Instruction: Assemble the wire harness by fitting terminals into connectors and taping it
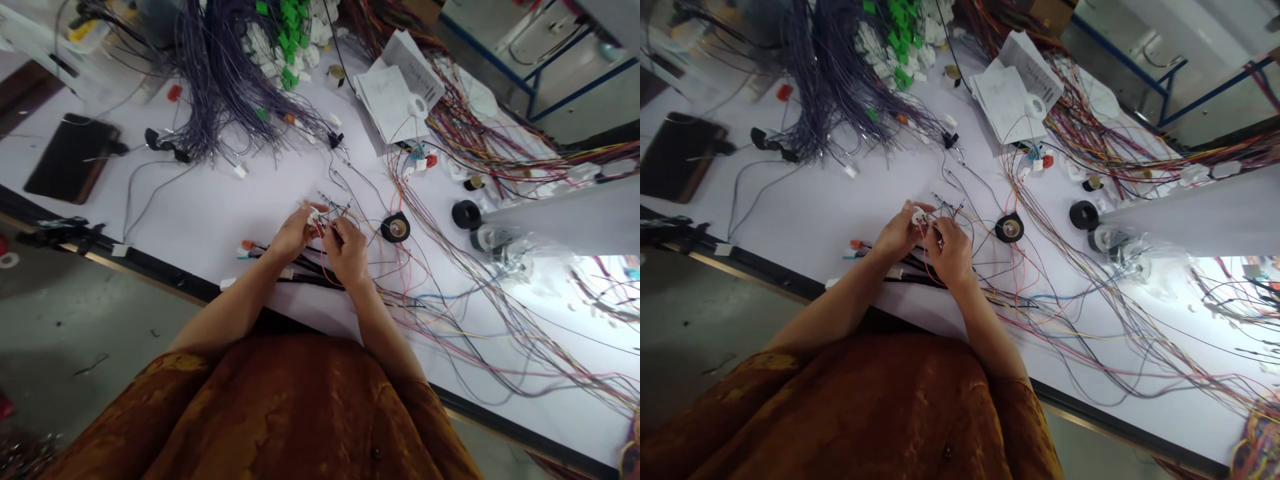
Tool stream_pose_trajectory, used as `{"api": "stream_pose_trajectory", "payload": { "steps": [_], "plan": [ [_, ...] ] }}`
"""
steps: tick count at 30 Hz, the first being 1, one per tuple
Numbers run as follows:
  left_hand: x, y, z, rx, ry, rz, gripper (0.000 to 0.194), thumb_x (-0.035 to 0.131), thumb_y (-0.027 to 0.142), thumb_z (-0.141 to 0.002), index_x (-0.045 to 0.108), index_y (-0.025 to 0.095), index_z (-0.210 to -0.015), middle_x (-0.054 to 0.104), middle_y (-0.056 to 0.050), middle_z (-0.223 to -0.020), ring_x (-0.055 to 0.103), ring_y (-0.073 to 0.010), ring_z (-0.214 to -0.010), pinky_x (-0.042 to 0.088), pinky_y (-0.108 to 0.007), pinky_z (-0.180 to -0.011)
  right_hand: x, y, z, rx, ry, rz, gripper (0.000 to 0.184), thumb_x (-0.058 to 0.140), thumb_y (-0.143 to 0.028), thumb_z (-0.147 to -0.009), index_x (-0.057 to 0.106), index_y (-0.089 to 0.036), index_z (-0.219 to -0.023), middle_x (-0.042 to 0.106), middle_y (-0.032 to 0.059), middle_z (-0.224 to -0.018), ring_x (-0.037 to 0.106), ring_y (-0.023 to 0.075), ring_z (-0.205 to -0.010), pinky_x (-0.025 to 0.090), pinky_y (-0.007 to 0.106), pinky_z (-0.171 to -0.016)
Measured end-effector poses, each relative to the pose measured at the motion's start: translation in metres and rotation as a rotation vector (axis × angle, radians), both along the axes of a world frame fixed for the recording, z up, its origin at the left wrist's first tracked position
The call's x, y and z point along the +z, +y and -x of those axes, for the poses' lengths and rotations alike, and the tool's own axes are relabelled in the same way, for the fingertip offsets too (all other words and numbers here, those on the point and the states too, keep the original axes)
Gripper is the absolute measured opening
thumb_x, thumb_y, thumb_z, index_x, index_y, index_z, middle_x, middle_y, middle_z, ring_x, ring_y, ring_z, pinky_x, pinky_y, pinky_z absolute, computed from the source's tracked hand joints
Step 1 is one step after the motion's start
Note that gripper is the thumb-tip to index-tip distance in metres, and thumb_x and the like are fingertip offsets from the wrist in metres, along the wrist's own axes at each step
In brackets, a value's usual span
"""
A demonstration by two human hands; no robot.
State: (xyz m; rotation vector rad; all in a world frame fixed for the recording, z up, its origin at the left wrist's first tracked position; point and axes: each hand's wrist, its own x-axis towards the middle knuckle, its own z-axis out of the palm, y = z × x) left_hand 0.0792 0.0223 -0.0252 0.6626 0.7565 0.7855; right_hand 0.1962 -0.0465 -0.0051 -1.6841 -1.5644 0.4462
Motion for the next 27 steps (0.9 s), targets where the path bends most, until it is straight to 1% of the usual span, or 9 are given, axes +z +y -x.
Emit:
{"api": "stream_pose_trajectory", "payload": {
  "steps": [3, 6, 8, 11, 15, 18, 21, 25, 27],
  "plan": [
    [0.0, -0.001, 0.0, -0.009, 0.01, -0.039, 0.042, 0.049, 0.057, -0.094, 0.066, 0.019, -0.087, 0.061, -0.003, -0.07, 0.059, -0.0132, -0.063, 0.047, -0.026, -0.066, -0.001, -0.001, -0.001, -0.029, 0.031, -0.008, 0.018, 0.046, -0.03, -0.094, 0.046, -0.023, -0.078, 0.061, 0.0029, -0.076, 0.055, 0.0165, -0.07, 0.041, 0.03, -0.067],
    [-0.006, -0.002, 0.0, -0.009, 0.033, -0.098, 0.043, 0.049, 0.06, -0.093, 0.064, 0.02, -0.089, 0.06, -0.003, -0.072, 0.059, -0.0135, -0.066, 0.048, -0.026, -0.068, 0.0, -0.002, 0.0, -0.046, 0.042, -0.015, 0.022, 0.048, -0.03, -0.094, 0.043, -0.023, -0.074, 0.058, 0.0011, -0.071, 0.052, 0.0146, -0.066, 0.038, 0.028, -0.064],
    [-0.01, -0.003, 0.001, -0.02, 0.068, -0.175, 0.046, 0.048, 0.063, -0.092, 0.063, 0.02, -0.092, 0.059, -0.003, -0.075, 0.059, -0.0131, -0.068, 0.048, -0.026, -0.068, 0.0, -0.002, 0.002, -0.065, 0.04, -0.02, 0.026, 0.049, -0.03, -0.093, 0.041, -0.023, -0.07, 0.054, -0.0006, -0.067, 0.048, 0.013, -0.062, 0.036, 0.027, -0.062],
    [-0.012, -0.005, 0.003, -0.049, 0.144, -0.323, 0.05, 0.042, 0.066, -0.093, 0.062, 0.02, -0.097, 0.057, -0.002, -0.078, 0.056, -0.0124, -0.069, 0.047, -0.025, -0.066, -0.002, -0.002, 0.008, -0.096, 0.026, -0.034, 0.029, 0.05, -0.03, -0.093, 0.04, -0.022, -0.067, 0.049, -0.0028, -0.062, 0.043, 0.0112, -0.058, 0.032, 0.027, -0.059],
    [-0.013, -0.007, 0.004, -0.079, 0.304, -0.497, 0.051, 0.036, 0.063, -0.097, 0.061, 0.019, -0.1, 0.054, -0.001, -0.077, 0.052, -0.0119, -0.066, 0.047, -0.024, -0.064, -0.006, -0.002, 0.01, -0.09, 0.062, -0.047, 0.029, 0.05, -0.03, -0.094, 0.043, -0.021, -0.067, 0.048, -0.0035, -0.061, 0.042, 0.0105, -0.058, 0.031, 0.026, -0.06],
    [-0.015, -0.008, 0.003, -0.069, 0.308, -0.508, 0.051, 0.033, 0.062, -0.098, 0.061, 0.019, -0.101, 0.053, -0.001, -0.078, 0.052, -0.0116, -0.066, 0.047, -0.024, -0.062, -0.008, -0.004, 0.007, -0.064, 0.137, -0.043, 0.026, 0.051, -0.03, -0.095, 0.047, -0.021, -0.071, 0.05, -0.0035, -0.064, 0.044, 0.0103, -0.06, 0.035, 0.025, -0.061],
    [-0.017, -0.009, 0.001, -0.069, 0.304, -0.495, 0.051, 0.034, 0.062, -0.098, 0.062, 0.02, -0.1, 0.053, -0.001, -0.077, 0.051, -0.0111, -0.064, 0.047, -0.024, -0.062, -0.012, -0.007, 0.004, -0.069, 0.138, -0.068, 0.024, 0.052, -0.028, -0.095, 0.046, -0.021, -0.073, 0.051, -0.0033, -0.066, 0.046, 0.0108, -0.062, 0.037, 0.025, -0.063],
    [-0.014, -0.011, 0.001, -0.099, 0.348, -0.538, 0.049, 0.036, 0.061, -0.098, 0.062, 0.019, -0.098, 0.053, -0.001, -0.075, 0.05, -0.0112, -0.064, 0.046, -0.024, -0.062, -0.015, -0.01, 0.002, -0.038, 0.118, -0.094, 0.022, 0.05, -0.024, -0.095, 0.045, -0.021, -0.073, 0.051, -0.0027, -0.067, 0.046, 0.0116, -0.063, 0.036, 0.026, -0.063],
    [-0.013, -0.011, 0.002, -0.107, 0.372, -0.544, 0.05, 0.036, 0.061, -0.097, 0.062, 0.019, -0.097, 0.053, -0.001, -0.073, 0.05, -0.0116, -0.065, 0.046, -0.024, -0.062, -0.013, -0.01, 0.001, -0.059, 0.136, -0.096, 0.021, 0.051, -0.024, -0.094, 0.045, -0.021, -0.074, 0.051, -0.0029, -0.067, 0.047, 0.0116, -0.064, 0.037, 0.025, -0.064]
  ]
}}
